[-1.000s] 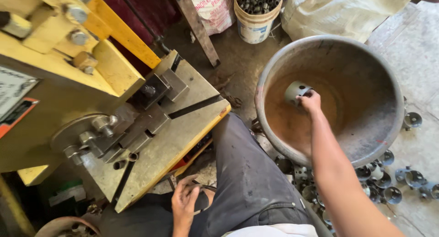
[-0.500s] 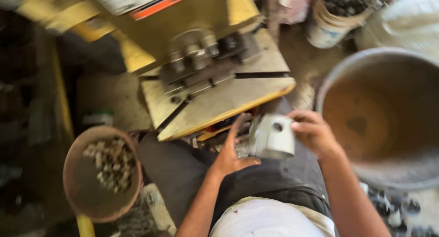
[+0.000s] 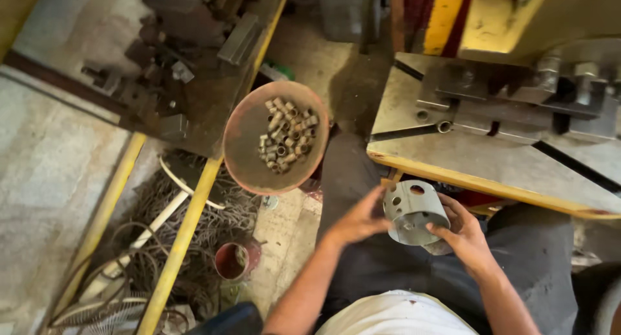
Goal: The person picks up metal cylinders from a bowl, inserts them into a hydraulic press machine, and then places the processed components into a large bucket.
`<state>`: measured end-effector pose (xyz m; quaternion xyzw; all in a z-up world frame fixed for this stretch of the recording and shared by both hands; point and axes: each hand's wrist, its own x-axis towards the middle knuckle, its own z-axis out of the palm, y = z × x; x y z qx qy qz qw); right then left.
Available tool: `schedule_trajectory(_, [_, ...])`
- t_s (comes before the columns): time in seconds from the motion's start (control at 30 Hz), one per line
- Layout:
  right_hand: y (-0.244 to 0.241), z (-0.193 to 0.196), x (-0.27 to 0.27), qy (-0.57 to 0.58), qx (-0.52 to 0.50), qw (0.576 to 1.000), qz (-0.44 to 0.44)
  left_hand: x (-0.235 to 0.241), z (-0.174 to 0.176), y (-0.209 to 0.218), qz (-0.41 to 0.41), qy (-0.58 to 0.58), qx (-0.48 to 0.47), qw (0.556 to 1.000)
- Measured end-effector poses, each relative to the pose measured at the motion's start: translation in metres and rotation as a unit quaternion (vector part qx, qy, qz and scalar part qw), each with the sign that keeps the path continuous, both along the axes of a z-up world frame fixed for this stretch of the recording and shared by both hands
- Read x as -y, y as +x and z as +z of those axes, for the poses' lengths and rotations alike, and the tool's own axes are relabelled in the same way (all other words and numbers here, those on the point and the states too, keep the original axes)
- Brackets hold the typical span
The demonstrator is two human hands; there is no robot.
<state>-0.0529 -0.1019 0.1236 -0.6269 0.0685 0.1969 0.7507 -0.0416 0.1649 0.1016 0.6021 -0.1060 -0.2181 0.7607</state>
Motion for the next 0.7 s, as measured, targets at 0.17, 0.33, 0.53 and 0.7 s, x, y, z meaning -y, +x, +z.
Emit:
schedule_trajectory(0.17, [0.001,-0.003,0.005,-0.066,-0.012,0.997,-0.043,-0.124,-0.038,0.073,0.384,0.416,0.136,0.813])
schedule_trajectory(0.33, [-0.012,-0.004,0.031,-0.007,-0.038,0.988,-0.15,-0.21,-0.086,0.113,0.39,0.693,0.12,0.594])
schedule_trajectory(0.53, [-0.006,-0.025,0.097,-0.111,-0.087,0.96,-0.241,-0.196,-0.12,0.141,0.314,0.793,0.143,0.503])
schedule_trajectory(0.7, [0.054,-0.017,0.148,-0.177,0.167,0.943,-0.229,-0.18,-0.11,0.115,0.447,0.593,0.163,0.649])
